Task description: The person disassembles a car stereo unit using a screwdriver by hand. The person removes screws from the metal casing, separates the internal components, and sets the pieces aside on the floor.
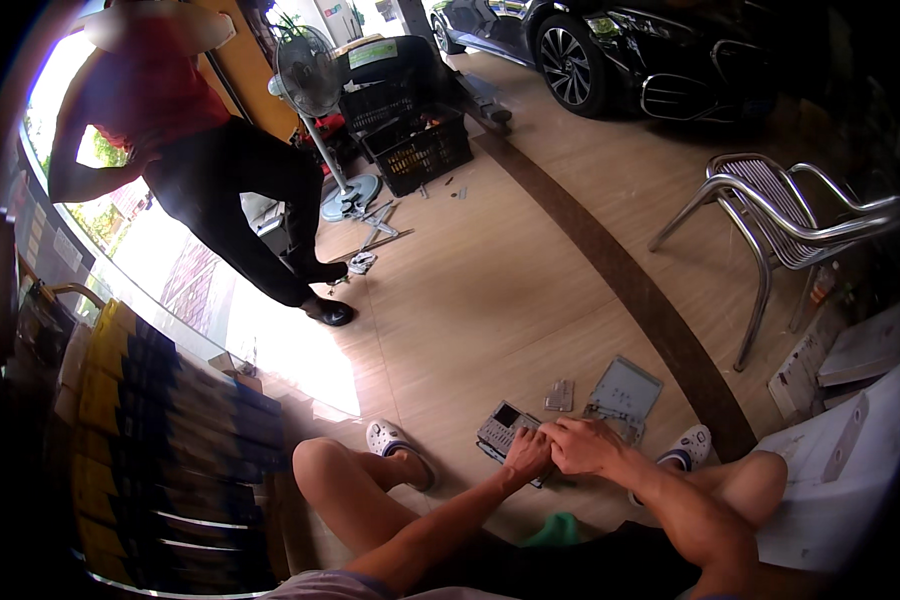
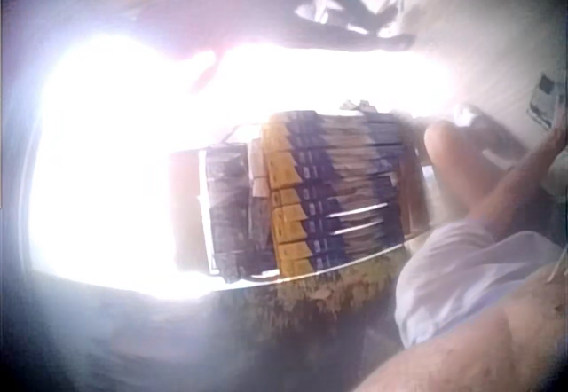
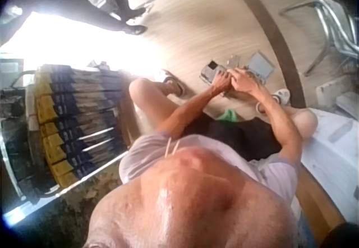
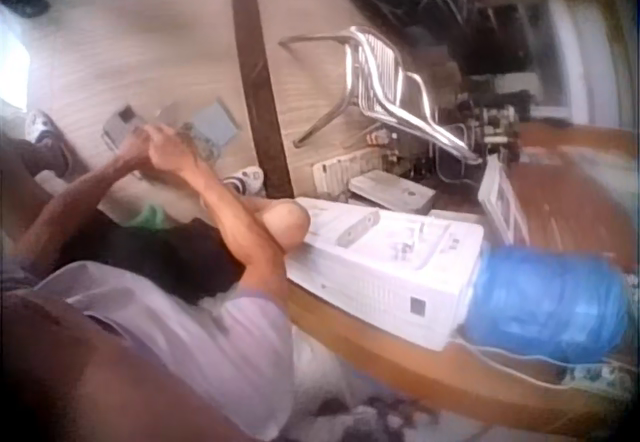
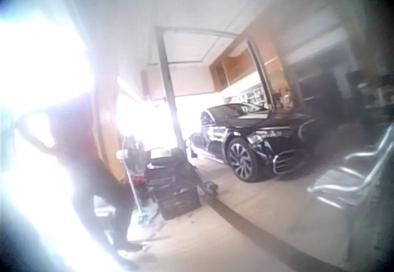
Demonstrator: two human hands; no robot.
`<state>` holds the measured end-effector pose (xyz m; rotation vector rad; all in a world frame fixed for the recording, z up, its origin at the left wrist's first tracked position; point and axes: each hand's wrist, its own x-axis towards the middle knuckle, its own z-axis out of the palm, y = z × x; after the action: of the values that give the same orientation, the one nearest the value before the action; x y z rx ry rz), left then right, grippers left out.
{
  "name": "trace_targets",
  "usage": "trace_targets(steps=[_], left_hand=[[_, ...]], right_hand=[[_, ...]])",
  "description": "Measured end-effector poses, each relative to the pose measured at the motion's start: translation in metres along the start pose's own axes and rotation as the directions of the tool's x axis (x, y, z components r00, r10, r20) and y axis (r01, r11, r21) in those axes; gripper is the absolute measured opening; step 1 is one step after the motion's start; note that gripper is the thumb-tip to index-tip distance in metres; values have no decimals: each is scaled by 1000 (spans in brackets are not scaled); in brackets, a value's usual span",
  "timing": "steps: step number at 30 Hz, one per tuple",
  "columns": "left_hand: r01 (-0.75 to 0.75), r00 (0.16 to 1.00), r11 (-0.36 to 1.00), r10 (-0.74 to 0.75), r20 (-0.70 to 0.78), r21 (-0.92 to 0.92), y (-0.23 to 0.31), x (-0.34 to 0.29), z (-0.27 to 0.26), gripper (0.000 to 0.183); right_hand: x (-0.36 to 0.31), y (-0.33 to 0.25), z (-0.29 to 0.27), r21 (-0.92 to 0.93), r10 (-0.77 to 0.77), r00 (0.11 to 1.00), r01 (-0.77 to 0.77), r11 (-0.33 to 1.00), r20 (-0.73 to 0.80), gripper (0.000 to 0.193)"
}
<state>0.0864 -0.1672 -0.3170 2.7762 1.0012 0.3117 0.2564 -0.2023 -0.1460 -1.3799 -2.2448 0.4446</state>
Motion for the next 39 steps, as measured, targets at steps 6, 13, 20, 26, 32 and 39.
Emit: trace_targets(steps=[6, 13, 20, 26, 32, 39], left_hand=[[-13, 1000, 1000, 13, -8, -4, -2, -2, 5, 17], [-31, 995, 998, 26, 91, 56, -6, -3, 10, 21], [28, 999, 999, -29, 40, 25, 1, 0, 3, 21], [8, 998, 999, -11, 58, 52, 2, 4, 1, 23], [1, 998, 1000, -1, 66, -1, -2, 6, 6, 25], [-120, 990, 992, 123, 71, -45, -14, 2, 7, 23]], right_hand=[[-3, -2, -5, 19, 18, 1000, -18, 1000, 5, 24], [-11, 4, 1, -50, 39, 997, -35, 998, 70, 17], [-2, 16, -22, -71, 35, 994, -42, 997, -101, 10], [3, 9, -74, -75, 55, 959, -78, 994, -276, 12], [-1, 3, -95, -76, 77, 949, -105, 992, -304, 12], [0, 3, -110, -55, 67, 920, -95, 994, -385, 10]])
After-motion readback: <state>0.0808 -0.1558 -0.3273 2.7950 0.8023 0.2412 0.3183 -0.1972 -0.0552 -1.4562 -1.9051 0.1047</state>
